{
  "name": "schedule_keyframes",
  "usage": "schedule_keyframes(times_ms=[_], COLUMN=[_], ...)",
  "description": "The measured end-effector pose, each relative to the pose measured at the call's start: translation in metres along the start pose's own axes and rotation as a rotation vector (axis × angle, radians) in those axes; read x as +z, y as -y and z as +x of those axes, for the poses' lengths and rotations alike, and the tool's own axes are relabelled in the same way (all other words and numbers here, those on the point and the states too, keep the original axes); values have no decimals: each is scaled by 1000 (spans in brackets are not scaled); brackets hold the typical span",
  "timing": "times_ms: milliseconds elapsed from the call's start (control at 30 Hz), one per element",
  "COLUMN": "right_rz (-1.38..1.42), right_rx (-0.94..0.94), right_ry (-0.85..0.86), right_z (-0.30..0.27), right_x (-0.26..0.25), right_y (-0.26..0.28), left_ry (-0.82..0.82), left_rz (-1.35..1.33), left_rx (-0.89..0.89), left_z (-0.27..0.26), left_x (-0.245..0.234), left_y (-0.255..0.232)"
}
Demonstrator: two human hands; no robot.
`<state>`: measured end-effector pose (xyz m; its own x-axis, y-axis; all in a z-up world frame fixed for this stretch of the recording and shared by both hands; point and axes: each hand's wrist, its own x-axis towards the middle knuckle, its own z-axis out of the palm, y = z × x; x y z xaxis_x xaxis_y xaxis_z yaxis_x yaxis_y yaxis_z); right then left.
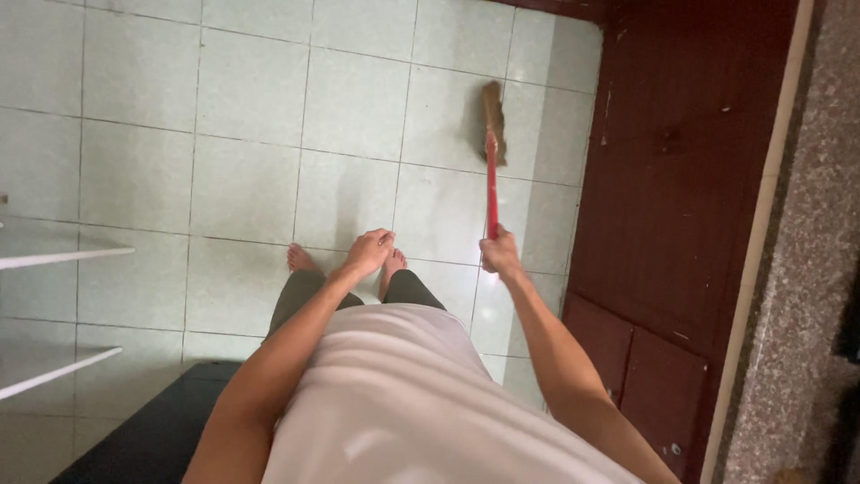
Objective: The person sweeps the tiled kitchen floor with a red-handled broom, pushing the broom back and forth across the tiles while walking around the kitchen, moving near the refrigerator, cabinets, sink, and a small patterned mat.
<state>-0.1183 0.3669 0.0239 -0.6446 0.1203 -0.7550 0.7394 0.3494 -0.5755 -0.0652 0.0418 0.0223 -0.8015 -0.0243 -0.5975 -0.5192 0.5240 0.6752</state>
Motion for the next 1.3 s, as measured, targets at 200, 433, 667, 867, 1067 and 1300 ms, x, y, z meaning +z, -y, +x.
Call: schedule_keyframes(times_ms=[200, 433, 667, 867, 1067, 1300], right_rz=[-256, -185, 87, 148, 196, -2], right_rx=[-64, 7, -36, 61, 131, 188], right_ry=[218, 493, 344, 30, 11, 283], right_z=[-14, -65, -46, -18, 69, 86], right_x=[116, 128, 48, -18, 3, 137], right_y=[0, 84, 97, 135, 153, 238], left_ry=[-42, 22, 110, 195, 201, -909], left_rz=[-23, 3, -53, -40, -259, 511], left_rx=[11, 32, 153, 142, 161, 722], left_z=[-1, 20, 84, 125, 169, 210], left_x=[-1, -14, 9, 24, 1, -59], left_y=[23, 34, 21, -14, -30, -13])
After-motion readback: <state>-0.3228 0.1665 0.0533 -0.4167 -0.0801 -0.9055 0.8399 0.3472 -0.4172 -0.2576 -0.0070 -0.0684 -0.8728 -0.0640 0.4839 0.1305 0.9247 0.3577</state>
